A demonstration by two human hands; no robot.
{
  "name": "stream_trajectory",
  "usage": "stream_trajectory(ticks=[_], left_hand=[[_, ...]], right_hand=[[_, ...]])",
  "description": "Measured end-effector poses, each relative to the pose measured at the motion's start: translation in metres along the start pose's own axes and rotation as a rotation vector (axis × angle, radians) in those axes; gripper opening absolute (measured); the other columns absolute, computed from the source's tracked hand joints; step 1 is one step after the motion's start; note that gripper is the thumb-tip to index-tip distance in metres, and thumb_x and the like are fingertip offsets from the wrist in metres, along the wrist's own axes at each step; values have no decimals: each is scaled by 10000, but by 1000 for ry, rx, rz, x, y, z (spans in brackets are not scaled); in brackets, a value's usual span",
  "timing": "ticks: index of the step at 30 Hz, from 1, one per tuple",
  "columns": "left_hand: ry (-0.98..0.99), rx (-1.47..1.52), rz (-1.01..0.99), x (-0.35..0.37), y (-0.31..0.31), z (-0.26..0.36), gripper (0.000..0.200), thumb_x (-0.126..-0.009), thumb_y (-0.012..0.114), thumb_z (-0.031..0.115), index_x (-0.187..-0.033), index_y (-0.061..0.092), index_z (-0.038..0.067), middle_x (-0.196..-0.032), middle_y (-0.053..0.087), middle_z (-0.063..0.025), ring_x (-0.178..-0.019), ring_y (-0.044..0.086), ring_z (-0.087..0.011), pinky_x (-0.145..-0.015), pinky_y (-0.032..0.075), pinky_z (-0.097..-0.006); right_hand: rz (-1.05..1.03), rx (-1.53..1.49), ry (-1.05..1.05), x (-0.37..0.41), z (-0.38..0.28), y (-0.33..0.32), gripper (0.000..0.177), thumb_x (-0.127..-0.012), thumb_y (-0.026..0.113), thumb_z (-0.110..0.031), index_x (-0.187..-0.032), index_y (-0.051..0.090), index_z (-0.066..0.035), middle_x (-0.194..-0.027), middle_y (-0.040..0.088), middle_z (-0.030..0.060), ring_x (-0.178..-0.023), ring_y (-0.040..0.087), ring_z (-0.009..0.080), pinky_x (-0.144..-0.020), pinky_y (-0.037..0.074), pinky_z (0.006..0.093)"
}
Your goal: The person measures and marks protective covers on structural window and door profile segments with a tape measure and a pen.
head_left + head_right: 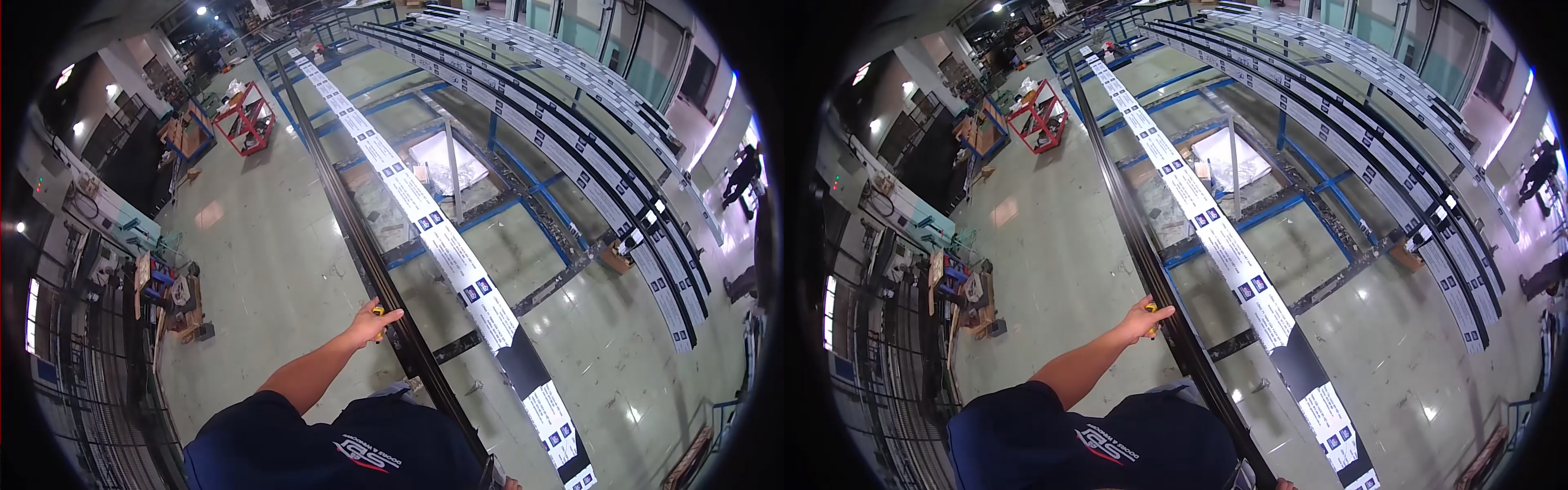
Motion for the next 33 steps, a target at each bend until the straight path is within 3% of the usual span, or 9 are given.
stream_trajectory(ticks=[8,12,14,16,18,23,28,30,33], left_hand=[[23,-72,-9,7,-3,5,1166,-770,852,496,-1583,181,-3,-778,575,-56,-569,518,-108,-468,453,-280],[95,-46,-22,1,3,10,1027,-790,844,428,-1520,289,-33,-872,610,-89,-560,517,-134,-459,436,-307],[172,-8,-93,-18,1,-4,919,-815,826,375,-1486,343,-27,-1025,641,-132,-620,563,-158,-455,451,-310],[159,55,-82,-17,4,0,858,-834,817,352,-1474,367,-1,-1112,639,-102,-849,639,-200,-478,491,-335],[62,-11,-117,-15,2,-1,819,-850,806,368,-1508,372,146,-1118,640,-56,-853,622,-203,-534,500,-330],[9,41,-24,1,5,3,731,-865,786,407,-1452,416,176,-1132,632,-17,-871,622,-211,-569,506,-354],[78,151,-185,-9,20,12,997,-857,801,394,-1581,196,73,-1306,547,-98,-1011,603,-225,-624,500,-342],[45,118,-166,-14,15,9,1102,-821,831,431,-1600,137,75,-1331,527,-104,-895,634,-212,-588,512,-300],[10,203,-231,-11,21,21,518,-892,783,333,-1246,441,172,-1044,621,-58,-770,643,-194,-557,517,-296]], right_hand=[[141,-82,-1,-2,12,12,434,-886,624,-541,-1075,641,-150,-999,670,210,-963,642,437,-823,508,523],[397,277,-163,10,0,19,450,-679,792,-379,-1012,654,-111,-942,665,112,-863,666,340,-760,564,453],[312,233,-112,17,-13,10,450,-702,770,-359,-1056,646,-111,-955,651,122,-907,655,359,-773,553,470],[355,248,-67,19,-7,9,447,-707,779,-375,-1045,639,-117,-962,655,115,-901,663,351,-769,559,459],[351,271,-104,16,-7,11,446,-712,788,-390,-1033,631,-124,-969,658,108,-895,671,342,-765,565,448],[278,200,-173,13,-1,13,491,-770,754,-351,-1177,586,-135,-1041,661,126,-907,673,356,-802,558,462],[79,252,-25,-1,45,45,431,-825,636,-188,-1246,577,-121,-1148,683,151,-992,670,345,-879,533,486],[296,88,-149,12,-2,-5,389,-787,660,-143,-1166,580,-106,-1042,664,179,-963,648,380,-840,525,482],[377,89,-141,13,-21,-31,644,-653,792,-56,-1254,563,-77,-1143,640,160,-1037,621,384,-900,508,460]])
Point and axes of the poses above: each hand's wrist, its own x-axis away from the middle knuckle, its own y-axis out of the palm, z = x × y, the point moved 5 cm from there along -x, towards the middle knuckle
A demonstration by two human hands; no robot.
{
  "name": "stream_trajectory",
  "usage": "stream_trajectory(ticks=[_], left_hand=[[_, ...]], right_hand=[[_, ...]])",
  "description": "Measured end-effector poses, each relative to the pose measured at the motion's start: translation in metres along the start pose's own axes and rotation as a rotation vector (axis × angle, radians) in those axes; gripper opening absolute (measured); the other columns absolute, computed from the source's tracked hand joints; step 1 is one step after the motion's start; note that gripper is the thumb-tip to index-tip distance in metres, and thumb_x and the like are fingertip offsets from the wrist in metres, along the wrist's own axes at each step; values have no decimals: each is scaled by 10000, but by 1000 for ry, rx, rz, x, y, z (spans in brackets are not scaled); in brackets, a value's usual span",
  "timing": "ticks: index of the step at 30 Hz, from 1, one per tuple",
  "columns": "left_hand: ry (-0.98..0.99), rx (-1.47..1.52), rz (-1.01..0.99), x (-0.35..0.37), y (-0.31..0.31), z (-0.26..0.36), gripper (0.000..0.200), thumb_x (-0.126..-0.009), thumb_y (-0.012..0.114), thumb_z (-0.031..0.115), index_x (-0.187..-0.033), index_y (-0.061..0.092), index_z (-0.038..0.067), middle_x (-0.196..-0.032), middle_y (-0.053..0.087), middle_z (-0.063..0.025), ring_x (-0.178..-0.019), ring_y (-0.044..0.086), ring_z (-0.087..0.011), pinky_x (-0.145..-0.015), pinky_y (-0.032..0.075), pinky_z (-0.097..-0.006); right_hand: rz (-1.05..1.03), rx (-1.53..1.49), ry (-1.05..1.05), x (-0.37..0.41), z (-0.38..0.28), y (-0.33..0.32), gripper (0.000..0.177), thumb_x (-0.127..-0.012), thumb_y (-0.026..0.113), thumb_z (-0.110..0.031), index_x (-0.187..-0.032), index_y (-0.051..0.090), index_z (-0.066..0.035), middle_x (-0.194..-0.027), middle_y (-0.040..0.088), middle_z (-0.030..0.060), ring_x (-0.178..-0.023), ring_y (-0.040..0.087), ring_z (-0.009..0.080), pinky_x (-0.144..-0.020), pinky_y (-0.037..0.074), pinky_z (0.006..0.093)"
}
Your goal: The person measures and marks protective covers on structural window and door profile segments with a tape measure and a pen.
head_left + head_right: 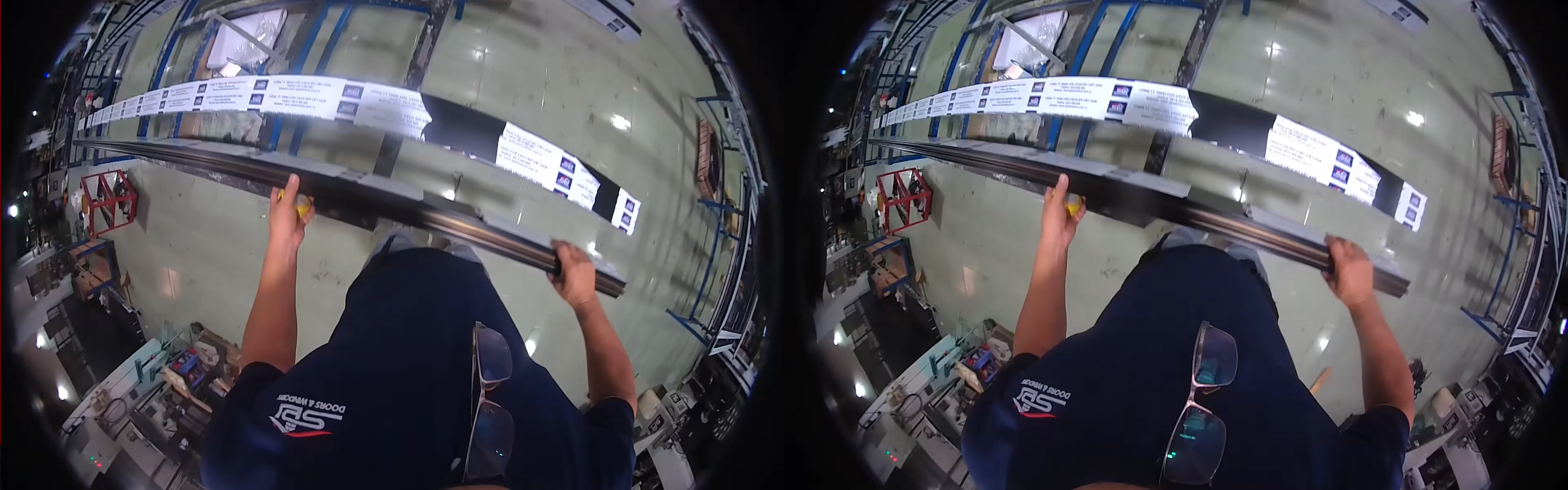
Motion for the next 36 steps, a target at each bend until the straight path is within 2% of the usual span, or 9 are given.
stream_trajectory(ticks=[1,7,9,13,19,20,27,32,36], left_hand=[[12,33,5,3,5,0,425,-907,771,305,-1159,452,181,-982,624,-45,-757,643,-195,-557,520,-301],[100,64,38,-4,-22,3,466,-898,782,230,-1210,445,153,-984,612,-62,-789,660,-225,-619,572,-316],[92,101,127,-3,-36,3,395,-914,764,256,-1169,485,141,-982,622,-79,-785,667,-229,-604,578,-299],[-25,135,-93,-17,-44,3,378,-932,729,383,-1131,579,100,-942,647,-83,-806,661,-210,-633,572,-296],[-166,21,87,-22,-46,16,439,-873,769,475,-1130,626,149,-958,645,-49,-786,624,-194,-650,539,-294],[-211,-1,107,-28,-51,13,434,-850,803,435,-1137,624,163,-996,640,-46,-818,616,-192,-676,538,-301],[-220,188,80,-29,-61,-7,431,-883,762,272,-1247,560,158,-1182,586,-57,-1078,580,-244,-906,533,-426],[-159,207,41,-46,-90,-41,407,-900,737,290,-1232,543,157,-1172,573,-49,-1080,576,-242,-905,542,-468],[-131,327,-20,-56,-98,-63,388,-905,729,278,-1227,547,161,-1183,550,-50,-1066,569,-255,-871,568,-515]], right_hand=[[20,46,9,2,0,-1,687,-641,804,-54,-1281,555,-84,-1178,627,147,-1056,607,378,-893,501,458],[225,251,0,12,-3,21,731,-630,790,-42,-1318,553,-103,-1321,592,150,-1204,569,360,-1018,465,463],[311,305,-5,17,-6,30,698,-642,775,-38,-1306,576,-111,-1318,599,157,-1185,577,370,-1027,459,482],[378,322,42,20,-12,39,598,-717,708,-18,-1292,594,-139,-1309,612,121,-1181,579,342,-1026,445,487],[405,367,103,23,-15,47,555,-754,686,-11,-1285,597,-145,-1311,613,91,-1198,569,320,-1036,428,485],[397,355,151,25,-13,52,561,-753,660,8,-1289,611,-153,-1339,616,71,-1254,554,301,-1099,379,472],[421,356,214,35,-16,70,574,-761,698,-32,-1300,610,-207,-1378,570,72,-1247,535,296,-1057,389,489],[158,285,248,27,-25,66,880,-680,716,9,-1496,459,-196,-1539,383,191,-1284,424,458,-1084,351,512],[210,282,121,20,-28,56,849,-671,612,79,-1485,461,-106,-1499,393,242,-1404,339,461,-1194,198,565]])
Point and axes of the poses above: each hand's wrist, its own x-axis away from the middle knuckle, its own y-axis out of the palm, z = x × y, the point moved 5 cm from there along -x, towards the middle knuckle
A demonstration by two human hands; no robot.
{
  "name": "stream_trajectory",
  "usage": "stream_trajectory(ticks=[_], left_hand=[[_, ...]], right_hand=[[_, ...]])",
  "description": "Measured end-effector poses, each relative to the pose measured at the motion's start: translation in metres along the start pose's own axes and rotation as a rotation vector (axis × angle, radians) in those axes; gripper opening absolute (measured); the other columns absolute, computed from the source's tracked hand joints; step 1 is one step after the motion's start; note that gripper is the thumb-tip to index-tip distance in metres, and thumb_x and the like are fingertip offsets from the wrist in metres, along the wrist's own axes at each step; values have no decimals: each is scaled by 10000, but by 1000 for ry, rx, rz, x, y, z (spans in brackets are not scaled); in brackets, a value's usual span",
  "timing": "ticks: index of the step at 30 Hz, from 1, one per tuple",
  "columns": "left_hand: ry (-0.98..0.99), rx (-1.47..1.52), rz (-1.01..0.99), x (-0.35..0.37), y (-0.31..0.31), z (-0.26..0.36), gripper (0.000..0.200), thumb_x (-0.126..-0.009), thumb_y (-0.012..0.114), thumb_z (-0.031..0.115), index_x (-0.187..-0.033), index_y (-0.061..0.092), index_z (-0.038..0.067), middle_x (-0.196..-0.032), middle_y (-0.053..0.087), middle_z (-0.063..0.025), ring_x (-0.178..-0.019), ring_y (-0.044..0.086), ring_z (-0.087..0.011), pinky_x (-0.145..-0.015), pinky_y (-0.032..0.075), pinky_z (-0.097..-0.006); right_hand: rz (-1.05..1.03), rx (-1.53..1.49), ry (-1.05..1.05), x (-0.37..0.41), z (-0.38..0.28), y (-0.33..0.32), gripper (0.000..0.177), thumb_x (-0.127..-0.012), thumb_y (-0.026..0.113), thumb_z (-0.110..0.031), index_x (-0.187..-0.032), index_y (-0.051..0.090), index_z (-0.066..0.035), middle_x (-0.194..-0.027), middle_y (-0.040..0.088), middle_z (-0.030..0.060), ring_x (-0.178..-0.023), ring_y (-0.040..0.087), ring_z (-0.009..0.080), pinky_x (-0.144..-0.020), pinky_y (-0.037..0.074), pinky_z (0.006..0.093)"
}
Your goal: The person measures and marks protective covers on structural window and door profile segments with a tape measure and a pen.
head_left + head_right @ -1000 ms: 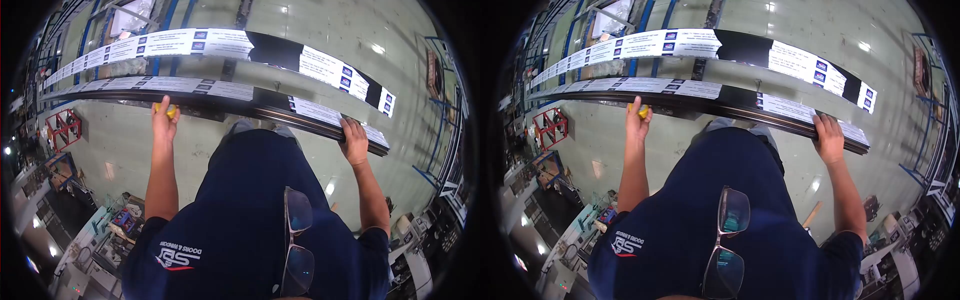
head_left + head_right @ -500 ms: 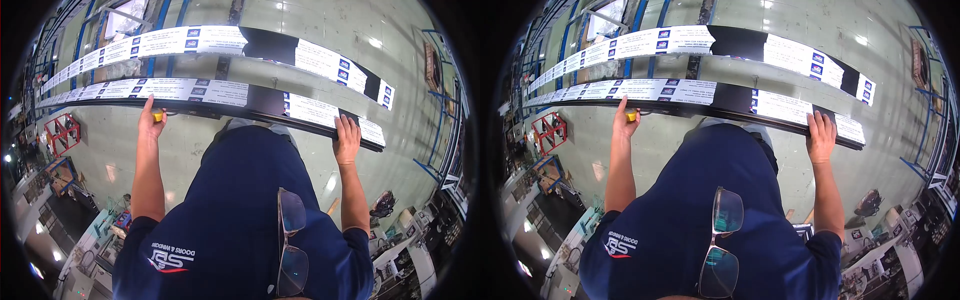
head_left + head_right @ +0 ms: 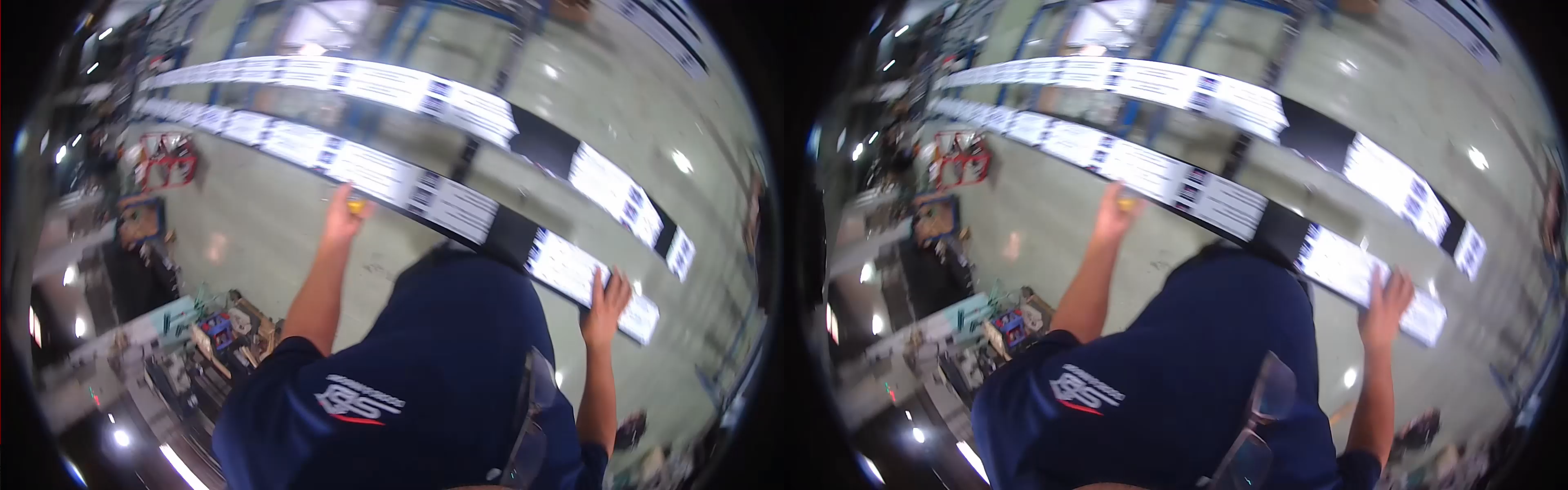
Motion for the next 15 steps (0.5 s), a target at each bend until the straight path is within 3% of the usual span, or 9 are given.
stream_trajectory(ticks=[1,2,3,5,8,11,15], left_hand=[[176,-162,-140,-22,-21,-7,388,-902,731,276,-1231,564,155,-1193,552,-75,-1080,572,-269,-875,566,-522],[66,22,-35,-1,4,-1,373,-888,748,272,-1204,587,155,-1188,567,-83,-1084,587,-281,-886,561,-521],[431,-369,-82,-51,-36,-12,398,-866,772,254,-1191,562,160,-1176,581,-74,-1053,610,-292,-875,563,-514],[41,-21,107,9,32,7,450,-856,781,237,-1207,511,160,-1194,590,-75,-1048,624,-300,-854,571,-503],[81,-1,91,7,47,10,485,-868,767,232,-1237,462,158,-1212,596,-79,-1057,630,-305,-840,579,-495],[94,37,104,9,56,11,380,-914,718,241,-1215,500,163,-1184,631,-67,-1080,632,-260,-873,561,-492],[85,62,25,2,64,7,451,-912,725,220,-1260,447,147,-1216,609,-81,-1090,631,-281,-869,578,-504]], right_hand=[[-9,16,-18,0,6,7,848,-658,590,94,-1476,464,-87,-1484,397,265,-1405,341,467,-1198,177,585],[28,-25,-39,-1,8,10,837,-656,583,101,-1468,465,-63,-1463,400,289,-1395,356,465,-1194,178,595],[58,-58,-64,-5,7,7,835,-668,581,86,-1480,447,-58,-1448,400,301,-1392,356,463,-1192,172,602],[60,14,-58,-11,16,18,816,-703,567,59,-1497,420,-57,-1436,400,311,-1388,356,466,-1190,173,606],[47,79,-73,-21,22,17,824,-725,569,40,-1517,377,-84,-1455,364,317,-1388,335,489,-1177,192,629],[135,134,-57,-27,26,17,821,-738,587,34,-1519,384,-114,-1467,355,314,-1388,337,491,-1171,212,627],[173,205,-14,-30,35,26,813,-766,587,41,-1529,380,-151,-1496,336,315,-1398,336,492,-1139,264,614]])
Point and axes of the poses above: each hand's wrist, its own x-axis away from the middle knuckle, its own y-axis out of the palm, z = x × y, the point moved 5 cm from there along -x, towards the middle knuckle
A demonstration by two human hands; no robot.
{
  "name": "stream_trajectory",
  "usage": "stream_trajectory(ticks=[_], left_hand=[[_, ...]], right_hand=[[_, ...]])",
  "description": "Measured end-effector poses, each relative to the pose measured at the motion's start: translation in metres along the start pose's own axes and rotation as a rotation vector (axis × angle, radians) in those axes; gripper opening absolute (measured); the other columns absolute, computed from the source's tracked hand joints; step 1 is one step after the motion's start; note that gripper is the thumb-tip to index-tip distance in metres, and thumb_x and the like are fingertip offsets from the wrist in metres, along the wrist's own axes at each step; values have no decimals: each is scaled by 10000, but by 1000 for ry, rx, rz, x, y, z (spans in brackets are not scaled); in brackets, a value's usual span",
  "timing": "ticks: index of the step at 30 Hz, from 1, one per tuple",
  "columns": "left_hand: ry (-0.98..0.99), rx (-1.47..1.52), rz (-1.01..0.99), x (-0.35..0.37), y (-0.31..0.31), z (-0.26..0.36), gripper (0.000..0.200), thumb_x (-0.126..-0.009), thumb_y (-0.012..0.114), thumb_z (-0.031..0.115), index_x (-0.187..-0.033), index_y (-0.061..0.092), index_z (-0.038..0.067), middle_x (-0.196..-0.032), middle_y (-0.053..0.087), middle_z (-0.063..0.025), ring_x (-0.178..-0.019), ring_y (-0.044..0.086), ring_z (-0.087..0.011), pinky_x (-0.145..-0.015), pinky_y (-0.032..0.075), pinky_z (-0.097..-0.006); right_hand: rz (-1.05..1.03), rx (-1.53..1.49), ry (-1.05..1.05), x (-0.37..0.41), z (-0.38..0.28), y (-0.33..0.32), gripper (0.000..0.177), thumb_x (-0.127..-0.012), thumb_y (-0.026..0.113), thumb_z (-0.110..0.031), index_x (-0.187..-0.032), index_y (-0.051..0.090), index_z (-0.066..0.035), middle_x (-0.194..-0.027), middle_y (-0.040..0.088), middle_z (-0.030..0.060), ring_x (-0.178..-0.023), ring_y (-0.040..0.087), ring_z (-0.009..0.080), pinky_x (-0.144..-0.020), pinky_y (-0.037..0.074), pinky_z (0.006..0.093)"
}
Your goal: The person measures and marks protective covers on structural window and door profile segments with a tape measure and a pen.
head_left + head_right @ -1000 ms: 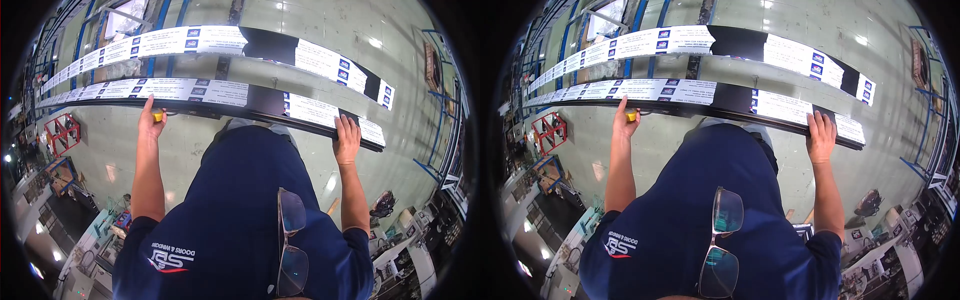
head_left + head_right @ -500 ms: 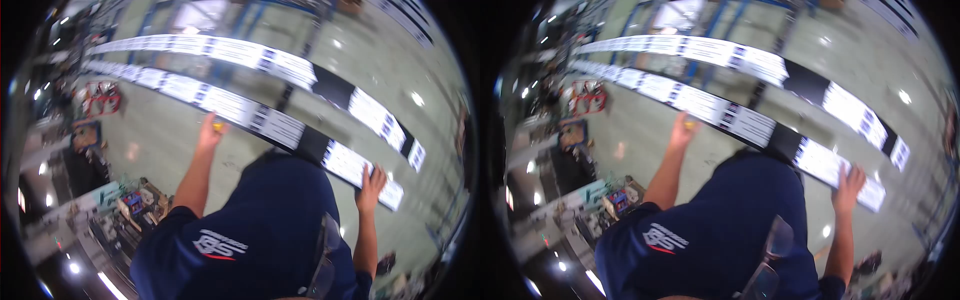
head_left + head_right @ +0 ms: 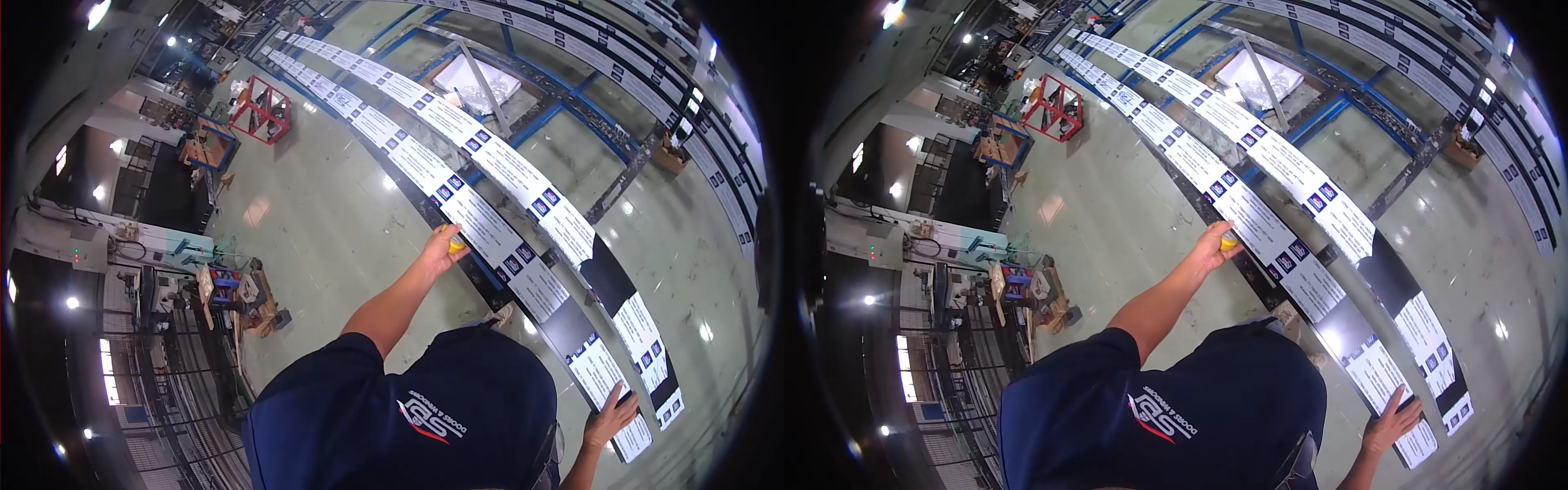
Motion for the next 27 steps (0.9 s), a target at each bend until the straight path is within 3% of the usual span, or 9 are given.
stream_trajectory(ticks=[8,12,16,19,22,23,25,26,27], left_hand=[[-76,-132,6,-21,-14,5,420,-905,715,169,-1209,438,80,-1003,578,-124,-829,665,-289,-741,645,-481],[-86,-314,47,8,-2,16,400,-910,694,133,-1225,450,98,-1038,602,-115,-858,677,-280,-762,632,-473],[-17,-394,85,47,4,25,392,-901,701,114,-1220,472,114,-1076,615,-95,-859,681,-256,-774,607,-453],[62,-398,-78,92,32,32,428,-922,670,137,-1301,472,129,-1128,616,-90,-974,650,-210,-817,571,-427],[16,-527,-432,125,79,20,503,-945,608,151,-1412,423,125,-1182,606,-105,-1068,605,-190,-845,558,-391],[-2,-642,-563,140,103,8,510,-944,592,132,-1420,409,117,-1185,603,-105,-1055,602,-186,-841,556,-372],[15,-924,-794,164,158,-18,528,-942,569,109,-1433,374,101,-1168,603,-102,-1021,596,-175,-826,548,-333],[50,-1086,-878,176,180,-32,540,-941,563,105,-1438,352,92,-1147,606,-98,-999,594,-169,-815,542,-314],[63,-1249,-993,184,198,-46,599,-930,579,107,-1458,297,86,-1089,616,-94,-934,602,-159,-786,527,-301]], right_hand=[[-13,-12,-20,-6,-3,6,738,-819,527,32,-1516,406,-180,-1463,387,299,-1366,376,488,-1092,291,641],[1,-23,1,-2,-1,18,871,-741,625,58,-1534,385,-210,-1510,346,266,-1426,317,449,-1148,250,597],[7,-48,3,-7,-7,5,762,-775,614,24,-1482,446,-204,-1456,391,287,-1376,371,453,-1126,283,598],[-41,-103,38,-10,-10,-4,829,-707,644,85,-1478,469,-161,-1507,349,264,-1429,317,443,-1175,201,581],[-145,-375,138,-24,-43,-69,894,-676,842,-121,-1487,469,-160,-1499,379,280,-1404,332,458,-1157,243,540],[-164,-512,171,-28,-53,-76,824,-717,836,-144,-1466,493,-155,-1490,424,236,-1393,367,419,-1148,256,539],[-81,-981,173,-43,-82,-77,562,-804,817,-219,-1316,620,-96,-1273,644,143,-1204,592,293,-1015,448,422],[-180,-1258,414,-45,-104,-69,471,-876,776,-274,-1277,641,-68,-1153,691,118,-1049,653,214,-904,511,348],[-336,-1485,430,-58,-123,-69,436,-928,733,-310,-1272,640,-59,-1053,705,67,-973,647,154,-869,521,332]])
Point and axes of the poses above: each hand's wrist, its own x-axis away from the middle knuckle, its own y-axis out of the palm, z = x × y, the point moved 5 cm from there along -x, towards the middle knuckle
